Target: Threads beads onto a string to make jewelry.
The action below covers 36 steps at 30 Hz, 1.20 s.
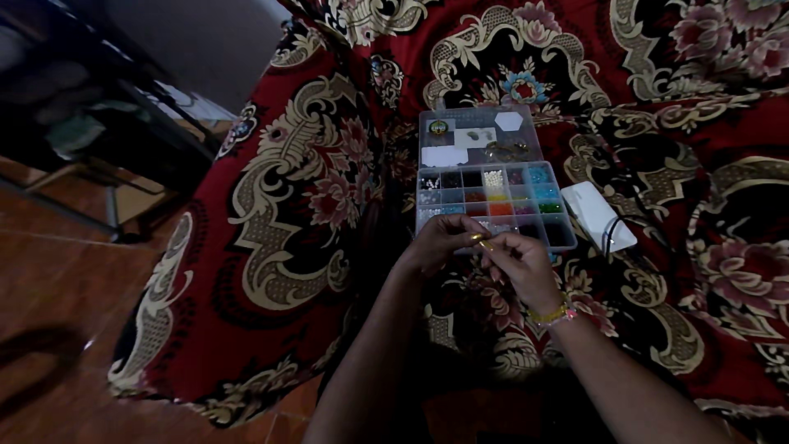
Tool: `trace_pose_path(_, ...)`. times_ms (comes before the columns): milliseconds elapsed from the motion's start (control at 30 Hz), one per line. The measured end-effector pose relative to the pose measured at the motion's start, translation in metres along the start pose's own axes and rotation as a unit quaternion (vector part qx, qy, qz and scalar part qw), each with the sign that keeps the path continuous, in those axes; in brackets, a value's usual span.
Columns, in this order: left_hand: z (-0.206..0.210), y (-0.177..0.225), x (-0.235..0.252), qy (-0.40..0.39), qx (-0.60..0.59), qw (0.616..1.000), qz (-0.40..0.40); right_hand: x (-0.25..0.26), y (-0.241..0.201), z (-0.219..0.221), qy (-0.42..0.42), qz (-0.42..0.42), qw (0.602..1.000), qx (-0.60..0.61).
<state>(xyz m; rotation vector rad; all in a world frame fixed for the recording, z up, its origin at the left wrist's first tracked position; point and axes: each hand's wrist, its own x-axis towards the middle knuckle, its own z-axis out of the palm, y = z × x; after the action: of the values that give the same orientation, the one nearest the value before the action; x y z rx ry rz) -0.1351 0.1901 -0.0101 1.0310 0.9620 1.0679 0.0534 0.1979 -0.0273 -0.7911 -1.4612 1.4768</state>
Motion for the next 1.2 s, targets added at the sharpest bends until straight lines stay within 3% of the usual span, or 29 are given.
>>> trace_pose_path(433, -0.003, 0.002, -0.001, 0.007, 0.024, 1.000, 0.012, 0.001, 0.001, 0.000, 0.000, 0.035, 0.999, -0.001)
trace_pose_path(1000, 0.003, 0.005, -0.001, 0.060, 0.127, 0.986, 0.091, 0.003, 0.002, -0.001, 0.033, 0.029, 0.999, -0.008)
trace_pose_path(1067, 0.000, 0.006, -0.002, 0.086, 0.213, 0.967, 0.113, 0.002, 0.002, -0.001, 0.041, 0.021, 0.999, -0.008)
trace_pose_path(1200, -0.004, 0.013, -0.009, 0.140, 0.473, 0.860, 0.133, 0.003, 0.001, -0.001, 0.055, 0.002, 0.998, 0.004)
